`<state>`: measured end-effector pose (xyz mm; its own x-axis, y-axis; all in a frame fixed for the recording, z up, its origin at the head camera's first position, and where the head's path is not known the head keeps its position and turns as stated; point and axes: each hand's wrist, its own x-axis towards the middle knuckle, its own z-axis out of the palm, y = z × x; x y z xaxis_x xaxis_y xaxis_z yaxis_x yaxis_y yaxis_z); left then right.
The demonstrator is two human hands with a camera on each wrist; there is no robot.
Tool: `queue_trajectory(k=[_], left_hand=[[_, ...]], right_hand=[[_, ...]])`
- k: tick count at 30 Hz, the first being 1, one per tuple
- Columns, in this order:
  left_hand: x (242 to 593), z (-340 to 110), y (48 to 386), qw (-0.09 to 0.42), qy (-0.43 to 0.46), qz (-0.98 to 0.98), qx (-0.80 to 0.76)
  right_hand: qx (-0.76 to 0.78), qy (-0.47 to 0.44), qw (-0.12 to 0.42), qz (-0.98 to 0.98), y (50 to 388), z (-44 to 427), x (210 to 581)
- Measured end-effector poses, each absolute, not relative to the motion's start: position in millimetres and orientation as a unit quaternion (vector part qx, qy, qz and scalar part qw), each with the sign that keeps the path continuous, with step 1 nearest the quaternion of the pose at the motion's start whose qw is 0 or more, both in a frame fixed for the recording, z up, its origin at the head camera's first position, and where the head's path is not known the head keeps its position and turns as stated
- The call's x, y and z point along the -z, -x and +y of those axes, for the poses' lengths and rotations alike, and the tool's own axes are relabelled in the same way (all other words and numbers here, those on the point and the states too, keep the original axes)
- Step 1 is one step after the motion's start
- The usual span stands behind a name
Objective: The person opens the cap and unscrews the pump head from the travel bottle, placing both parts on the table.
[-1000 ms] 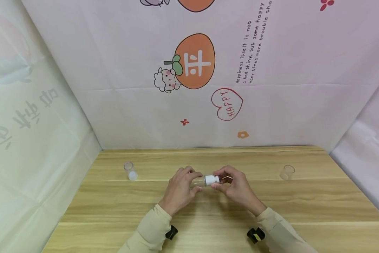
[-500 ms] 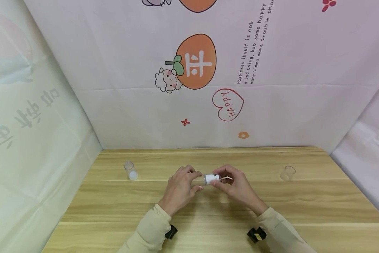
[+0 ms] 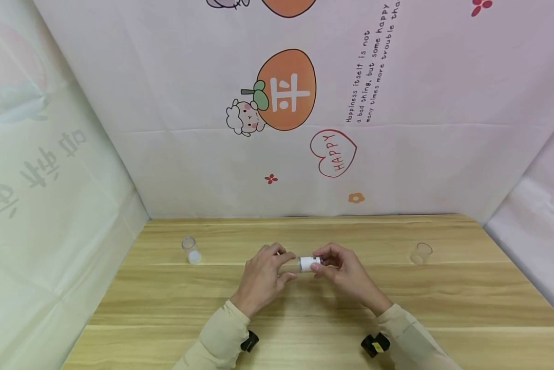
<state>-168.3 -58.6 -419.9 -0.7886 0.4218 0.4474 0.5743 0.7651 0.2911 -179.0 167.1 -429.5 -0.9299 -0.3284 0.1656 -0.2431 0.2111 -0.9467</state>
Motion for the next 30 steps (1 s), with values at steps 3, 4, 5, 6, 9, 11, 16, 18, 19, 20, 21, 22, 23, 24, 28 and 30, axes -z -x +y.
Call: queue_trajectory(k=[3, 4, 5, 6, 9, 11, 16, 18, 19, 20, 21, 22, 23, 24, 28, 30], left_hand=[[420.1, -58.5, 168.5, 0.182, 0.273, -0.92, 0.212], [420.0, -58.3, 168.8, 0.183, 0.275, -0.92, 0.213], [419.8, -58.2, 169.1, 0.183, 0.275, -0.919, 0.215], [419.4, -58.1, 169.2, 0.184, 0.276, -0.918, 0.216], [417.6, -58.1, 169.2, 0.181, 0.276, -0.918, 0.221], [416.6, -58.5, 169.3, 0.178, 0.276, -0.917, 0.225], [415.2, -59.3, 170.0, 0.171, 0.277, -0.917, 0.23], [415.0, -59.6, 170.4, 0.168, 0.279, -0.917, 0.231], [415.0, -59.7, 170.5, 0.166, 0.28, -0.917, 0.231], [415.0, -59.8, 170.6, 0.165, 0.281, -0.917, 0.232], [414.8, -59.9, 170.7, 0.164, 0.282, -0.917, 0.232], [414.9, -60.0, 171.0, 0.162, 0.283, -0.916, 0.232], [414.7, -60.1, 171.1, 0.159, 0.285, -0.916, 0.234], [414.5, -60.2, 171.2, 0.156, 0.286, -0.916, 0.235], [413.5, -60.2, 171.4, 0.144, 0.288, -0.917, 0.237], [412.9, -59.8, 171.2, 0.138, 0.289, -0.917, 0.236]], right_hand=[[0.609, 0.191, 0.03, 0.769, 178.7, 167.9, 430.7], [0.612, 0.193, 0.026, 0.767, 178.5, 168.1, 430.8], [0.615, 0.193, 0.025, 0.764, 178.3, 168.2, 430.9], [0.616, 0.192, 0.024, 0.764, 178.1, 168.3, 430.7], [0.62, 0.191, 0.023, 0.761, 177.5, 168.2, 429.8], [0.621, 0.191, 0.024, 0.76, 177.4, 168.0, 429.3], [0.624, 0.195, 0.023, 0.756, 177.1, 168.5, 428.6], [0.624, 0.197, 0.024, 0.756, 177.1, 169.1, 428.8], [0.623, 0.199, 0.024, 0.756, 177.3, 169.6, 429.0], [0.622, 0.201, 0.025, 0.756, 177.6, 170.1, 429.3], [0.621, 0.202, 0.026, 0.757, 177.8, 170.6, 429.4], [0.62, 0.204, 0.026, 0.757, 178.1, 171.1, 429.5], [0.62, 0.206, 0.027, 0.757, 178.3, 171.4, 429.2], [0.62, 0.208, 0.028, 0.756, 178.6, 171.8, 428.9], [0.621, 0.22, 0.031, 0.752, 179.1, 173.1, 426.9], [0.617, 0.228, 0.03, 0.753, 179.4, 174.1, 426.4]])
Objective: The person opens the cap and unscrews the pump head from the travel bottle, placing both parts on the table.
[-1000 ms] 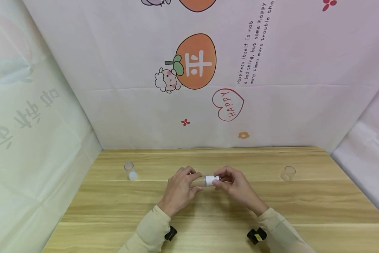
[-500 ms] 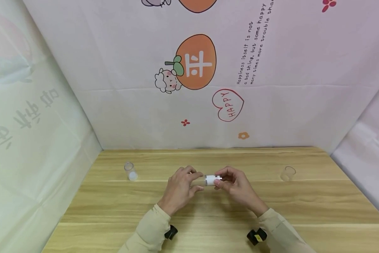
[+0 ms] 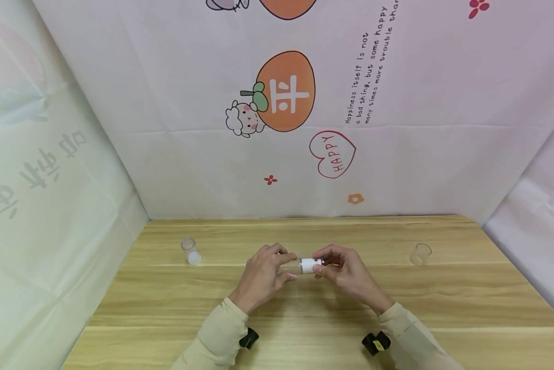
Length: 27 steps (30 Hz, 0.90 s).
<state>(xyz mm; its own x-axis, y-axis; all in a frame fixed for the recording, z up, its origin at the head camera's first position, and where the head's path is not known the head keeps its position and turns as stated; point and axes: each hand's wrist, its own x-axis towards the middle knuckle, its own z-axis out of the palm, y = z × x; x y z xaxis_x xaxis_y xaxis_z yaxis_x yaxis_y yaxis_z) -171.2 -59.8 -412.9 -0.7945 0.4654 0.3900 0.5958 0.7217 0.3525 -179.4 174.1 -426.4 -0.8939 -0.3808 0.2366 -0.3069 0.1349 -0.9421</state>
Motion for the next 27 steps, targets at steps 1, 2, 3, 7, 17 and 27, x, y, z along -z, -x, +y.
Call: queue_trajectory(k=[1, 2, 3, 7, 17, 27], left_hand=[[412.6, -60.1, 171.0, 0.135, 0.29, -0.918, 0.235], [412.2, -60.3, 170.6, 0.132, 0.291, -0.918, 0.235], [411.9, -60.6, 170.5, 0.13, 0.291, -0.918, 0.235], [410.7, -61.4, 170.2, 0.12, 0.293, -0.919, 0.236], [408.3, -63.4, 171.1, 0.095, 0.303, -0.917, 0.242], [406.1, -67.0, 171.2, 0.107, 0.304, -0.912, 0.254]], right_hand=[[0.613, 0.232, 0.029, 0.754, 179.3, 174.1, 425.8], [0.61, 0.236, 0.028, 0.756, 179.3, 174.2, 425.4], [0.606, 0.24, 0.027, 0.758, 179.2, 174.1, 425.0], [0.592, 0.25, 0.017, 0.766, 178.5, 173.5, 423.0], [0.548, 0.263, -0.015, 0.794, 175.6, 170.9, 418.2], [0.545, 0.263, -0.074, 0.793, 171.8, 166.5, 421.4]])
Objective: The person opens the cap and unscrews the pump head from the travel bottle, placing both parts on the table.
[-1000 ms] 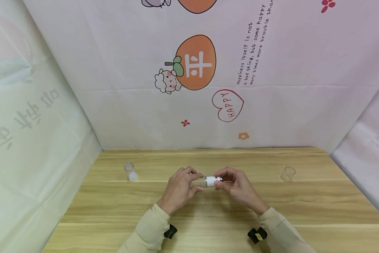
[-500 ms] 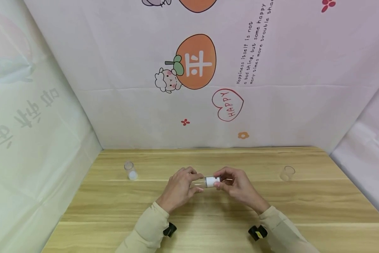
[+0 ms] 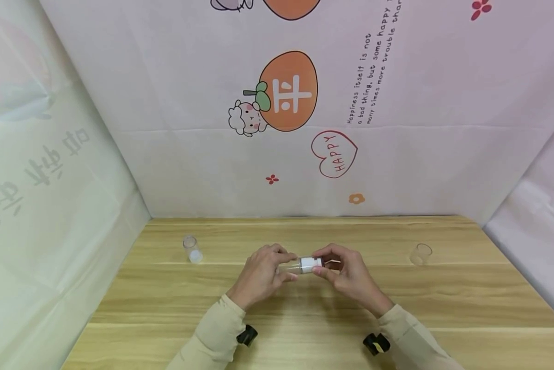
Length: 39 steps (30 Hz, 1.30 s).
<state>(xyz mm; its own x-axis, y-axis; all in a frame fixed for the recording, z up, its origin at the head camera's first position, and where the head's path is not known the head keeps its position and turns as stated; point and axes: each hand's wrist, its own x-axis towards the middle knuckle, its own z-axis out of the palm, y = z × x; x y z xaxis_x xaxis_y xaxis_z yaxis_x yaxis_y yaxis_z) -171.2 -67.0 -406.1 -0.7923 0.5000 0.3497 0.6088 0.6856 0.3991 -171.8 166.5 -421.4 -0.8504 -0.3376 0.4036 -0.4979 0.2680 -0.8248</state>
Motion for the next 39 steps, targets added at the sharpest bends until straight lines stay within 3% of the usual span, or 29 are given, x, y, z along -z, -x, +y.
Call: queue_trajectory(k=[10, 39], left_hand=[[408, -67, 173, 0.137, 0.317, -0.898, 0.273], [402, -73, 174, 0.068, 0.34, -0.9, 0.263]], right_hand=[[-0.573, -0.283, 0.098, -0.763, 173, 168, 429], [-0.529, -0.345, 0.091, -0.77, 173, 172, 418]])
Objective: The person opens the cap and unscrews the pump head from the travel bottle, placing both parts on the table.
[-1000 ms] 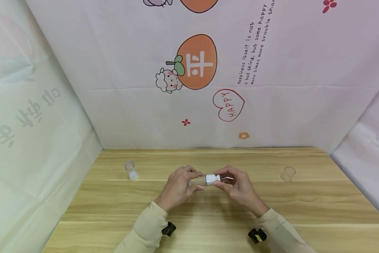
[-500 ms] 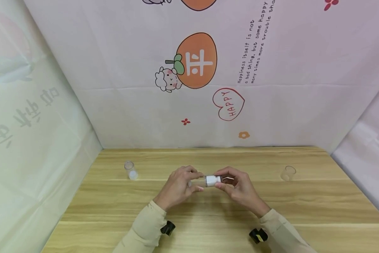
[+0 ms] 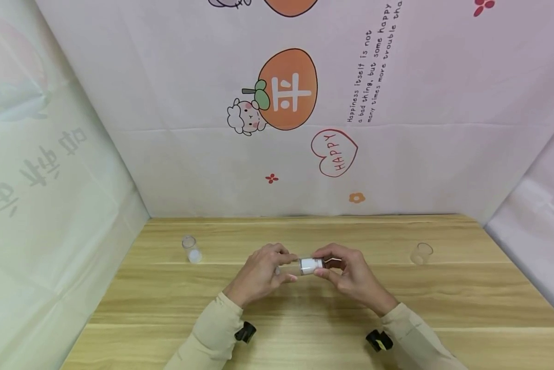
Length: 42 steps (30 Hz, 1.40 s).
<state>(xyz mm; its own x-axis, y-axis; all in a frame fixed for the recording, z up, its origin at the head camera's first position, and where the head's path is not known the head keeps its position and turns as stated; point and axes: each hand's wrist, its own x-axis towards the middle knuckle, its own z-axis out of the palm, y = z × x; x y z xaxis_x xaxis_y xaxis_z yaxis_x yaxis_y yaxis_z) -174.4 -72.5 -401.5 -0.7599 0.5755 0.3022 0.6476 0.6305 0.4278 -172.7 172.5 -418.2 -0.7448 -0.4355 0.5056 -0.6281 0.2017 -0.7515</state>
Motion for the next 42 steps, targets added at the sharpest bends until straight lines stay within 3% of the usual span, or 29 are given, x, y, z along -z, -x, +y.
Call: queue_trajectory(k=[9, 18, 26, 32, 42], left_hand=[[401.0, -73.7, 175.9, 0.041, 0.349, -0.886, 0.303], [400.6, -75.6, 177.8, 0.071, 0.362, -0.878, 0.304], [398.5, -74.4, 173.3, 0.107, 0.345, -0.896, 0.26], [400.8, -72.2, 172.9, 0.132, 0.354, -0.894, 0.24], [402.9, -70.4, 173.8, 0.172, 0.367, -0.881, 0.243]], right_hand=[[-0.515, -0.37, 0.104, -0.766, 171.5, 173.3, 416.7], [-0.514, -0.376, 0.14, -0.758, 170.4, 172.0, 419.4], [-0.506, -0.361, 0.111, -0.775, 172.3, 169.7, 416.1], [-0.441, -0.358, 0.151, -0.809, 173.5, 168.0, 415.6], [-0.463, -0.356, 0.185, -0.79, 171.1, 166.3, 417.7]])
